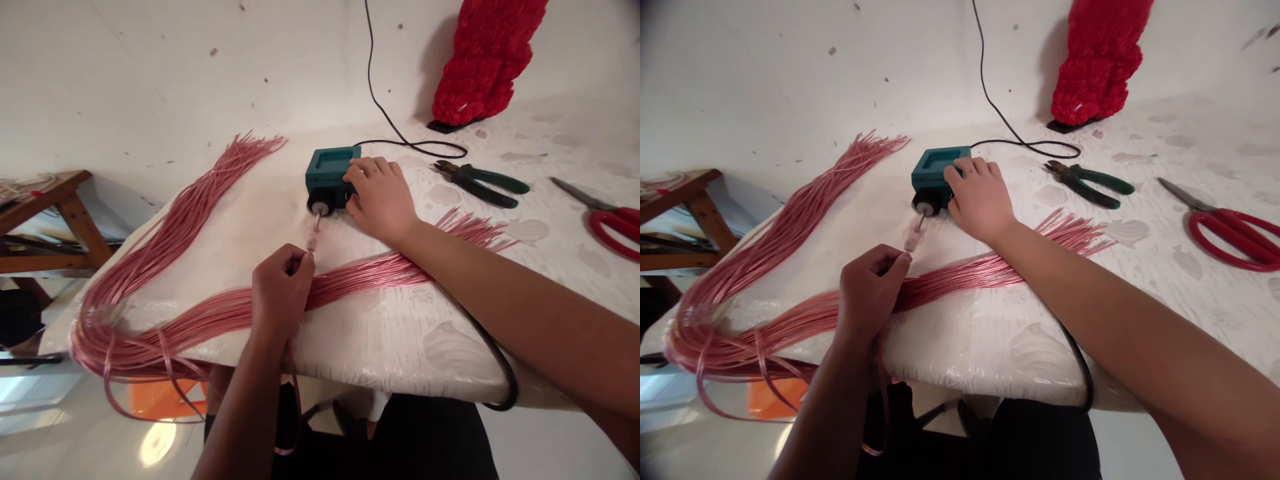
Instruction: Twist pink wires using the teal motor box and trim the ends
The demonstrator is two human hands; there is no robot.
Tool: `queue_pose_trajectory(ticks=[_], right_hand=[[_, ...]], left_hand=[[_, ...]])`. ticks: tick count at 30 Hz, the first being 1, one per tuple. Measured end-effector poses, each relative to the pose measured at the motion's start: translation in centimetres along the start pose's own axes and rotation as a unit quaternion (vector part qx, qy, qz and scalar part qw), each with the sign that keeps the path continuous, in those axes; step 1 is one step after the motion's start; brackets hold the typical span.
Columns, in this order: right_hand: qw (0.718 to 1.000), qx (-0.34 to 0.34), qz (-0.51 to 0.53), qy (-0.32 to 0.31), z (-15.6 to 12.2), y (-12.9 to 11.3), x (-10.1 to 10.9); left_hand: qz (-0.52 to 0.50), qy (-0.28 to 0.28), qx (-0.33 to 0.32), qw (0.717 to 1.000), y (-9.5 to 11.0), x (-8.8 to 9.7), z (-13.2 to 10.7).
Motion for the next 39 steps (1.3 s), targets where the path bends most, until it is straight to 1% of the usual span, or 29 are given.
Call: queue_pose_trajectory(ticks=[4, 8, 11, 21, 24, 27, 30, 34, 37, 39], right_hand=[[1.000, -0.004, -0.001, -0.003, 0.0, 0.0, 0.0], [1.000, -0.005, -0.009, 0.006, 0.0, 0.0, 0.1], [1.000, -0.006, -0.009, 0.007, 0.1, 0.0, 0.0], [1.000, 0.002, -0.013, 0.026, -0.1, 0.0, 0.3], [1.000, 0.002, -0.012, 0.028, -0.1, 0.0, 0.5], [1.000, -0.007, -0.014, 0.025, 0.1, 0.2, 0.8], [0.999, -0.013, -0.027, 0.018, 0.4, 0.3, 1.0], [0.999, 0.023, -0.049, -0.010, 0.7, 0.3, 1.1], [0.996, 0.052, -0.059, -0.041, 0.7, 0.7, 1.9], [0.994, 0.055, -0.076, -0.049, 0.1, 1.9, 3.0]], left_hand=[[-0.003, -0.013, 0.002, 1.000, 0.2, 0.1, -0.1], [0.016, -0.028, 0.000, 0.999, 0.5, 0.4, -0.5], [0.028, -0.023, 0.000, 0.999, 0.7, 1.2, -1.1], [0.011, -0.013, 0.006, 1.000, 1.8, 3.3, -3.5], [-0.001, -0.011, -0.001, 1.000, 2.0, 3.7, -4.2], [-0.018, -0.036, -0.006, 0.999, 1.4, 3.2, -4.6], [-0.028, -0.085, -0.011, 0.996, 0.2, 1.9, -4.7], [-0.029, -0.117, -0.022, 0.992, -1.0, 0.6, -4.6], [-0.028, -0.132, -0.038, 0.990, -1.0, 0.4, -4.5], [-0.032, -0.131, -0.043, 0.990, -0.9, 0.6, -4.6]])
Point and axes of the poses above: each hand's wrist, its own z-axis towards the middle knuckle, its own x-axis out of the back of the hand, y = z × x, the point moved 8 cm from there along z, towards the middle knuckle, and after that the axes turned 5 degrees about -z, right-handed, at the moved point
